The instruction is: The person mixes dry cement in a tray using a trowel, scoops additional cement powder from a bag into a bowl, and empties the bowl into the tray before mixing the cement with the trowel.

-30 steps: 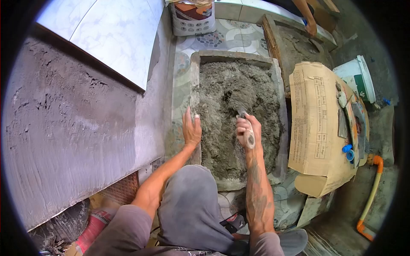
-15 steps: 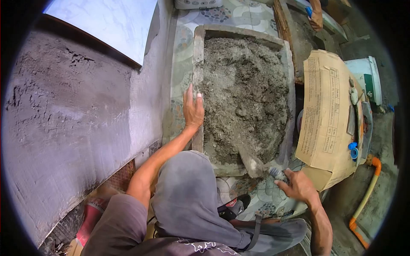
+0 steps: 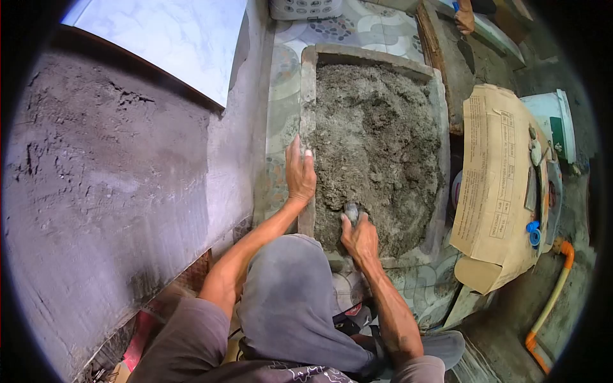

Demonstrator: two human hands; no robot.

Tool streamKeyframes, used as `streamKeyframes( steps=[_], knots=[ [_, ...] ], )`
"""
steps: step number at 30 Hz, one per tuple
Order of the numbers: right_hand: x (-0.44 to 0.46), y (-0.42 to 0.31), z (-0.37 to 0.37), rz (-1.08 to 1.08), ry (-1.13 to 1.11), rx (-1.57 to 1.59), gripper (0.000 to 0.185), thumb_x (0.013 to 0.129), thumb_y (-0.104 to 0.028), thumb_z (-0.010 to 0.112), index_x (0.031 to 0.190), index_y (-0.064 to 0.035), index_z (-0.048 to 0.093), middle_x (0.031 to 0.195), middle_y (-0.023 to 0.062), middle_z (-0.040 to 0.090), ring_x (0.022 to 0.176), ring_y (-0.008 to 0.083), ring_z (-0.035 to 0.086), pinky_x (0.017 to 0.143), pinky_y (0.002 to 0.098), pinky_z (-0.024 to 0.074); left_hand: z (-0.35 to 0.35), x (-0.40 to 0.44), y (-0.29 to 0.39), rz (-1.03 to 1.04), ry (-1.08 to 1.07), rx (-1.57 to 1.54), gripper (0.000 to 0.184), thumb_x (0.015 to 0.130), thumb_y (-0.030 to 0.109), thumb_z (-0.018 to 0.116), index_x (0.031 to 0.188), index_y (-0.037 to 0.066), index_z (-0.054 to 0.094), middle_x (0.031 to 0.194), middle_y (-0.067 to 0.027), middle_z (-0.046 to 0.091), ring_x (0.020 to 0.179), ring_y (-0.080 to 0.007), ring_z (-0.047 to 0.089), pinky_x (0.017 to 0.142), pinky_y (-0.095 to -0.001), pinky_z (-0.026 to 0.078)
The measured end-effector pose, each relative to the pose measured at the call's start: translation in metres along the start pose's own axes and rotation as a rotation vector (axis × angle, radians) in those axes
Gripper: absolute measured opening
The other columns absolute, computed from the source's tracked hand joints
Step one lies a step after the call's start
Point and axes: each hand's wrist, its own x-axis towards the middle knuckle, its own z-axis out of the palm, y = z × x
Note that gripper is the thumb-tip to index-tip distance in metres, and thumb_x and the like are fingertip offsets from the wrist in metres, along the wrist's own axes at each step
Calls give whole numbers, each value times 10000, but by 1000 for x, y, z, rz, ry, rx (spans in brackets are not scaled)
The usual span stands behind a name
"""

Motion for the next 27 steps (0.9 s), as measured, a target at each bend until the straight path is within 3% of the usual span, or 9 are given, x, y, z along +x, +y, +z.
streamKeyframes(
  steps=[4,7,8,12,15,19,22,25,27],
  knots=[
    [48,-23,6,-43,170,266,508,921,-400,608,969,105,576,760,290,652,672,411,671,611,483,510,-2,1,-2,5,-15,22,583,1007,312,333,1432,-87,341,1400,-291,423,1303,-428,399,1121,-443,293],
    [89,-35,-2,230,-61,676,528,923,-418,623,1006,101,576,745,214,659,596,267,657,520,406,499,2,0,-7,17,0,46,574,1018,307,317,1436,-86,337,1421,-289,411,1328,-425,382,1140,-437,277],
    [93,-37,-7,263,-89,815,478,935,-391,628,1004,79,575,735,144,639,551,167,609,453,332,476,2,0,-9,13,1,56,575,1022,308,307,1440,-85,332,1432,-289,401,1340,-421,372,1148,-432,270],
    [74,-34,-51,457,-202,1311,320,984,-308,588,1027,-2,506,727,90,571,503,160,526,407,307,441,5,-1,-7,-1,-15,43,580,1037,312,274,1460,-83,305,1470,-286,368,1383,-408,333,1172,-414,245],
    [61,-13,-78,507,-282,1575,300,1015,-333,531,1054,-45,460,706,61,521,505,136,469,410,276,405,3,1,-6,22,-12,16,582,1040,311,267,1469,-81,292,1485,-280,357,1398,-402,320,1175,-406,246],
    [23,-2,-118,489,-318,1559,269,1021,-342,500,1004,-77,461,699,60,515,493,129,465,401,273,363,2,0,-3,13,-10,-27,572,1037,298,280,1456,-89,324,1485,-261,380,1402,-385,333,1173,-394,257],
    [0,-4,-128,378,-455,1413,294,1020,-360,496,1068,-70,475,692,41,511,472,120,461,390,273,375,-3,1,-2,-48,8,-237,562,1027,282,298,1445,-88,359,1493,-234,398,1407,-337,352,1172,-370,257],
    [11,-13,-90,238,-544,1227,311,1019,-352,502,1060,-43,500,687,31,548,470,118,500,394,274,434,-4,0,-7,-193,36,-572,575,1011,300,312,1448,-67,377,1491,-188,419,1392,-298,381,1166,-358,270],
    [20,-25,-60,182,-572,1176,280,1031,-320,472,1011,-41,479,705,42,552,465,121,480,377,250,421,-5,3,-14,-287,56,-793,584,1001,313,322,1450,-54,388,1490,-158,433,1383,-272,400,1162,-351,278]
  ],
)
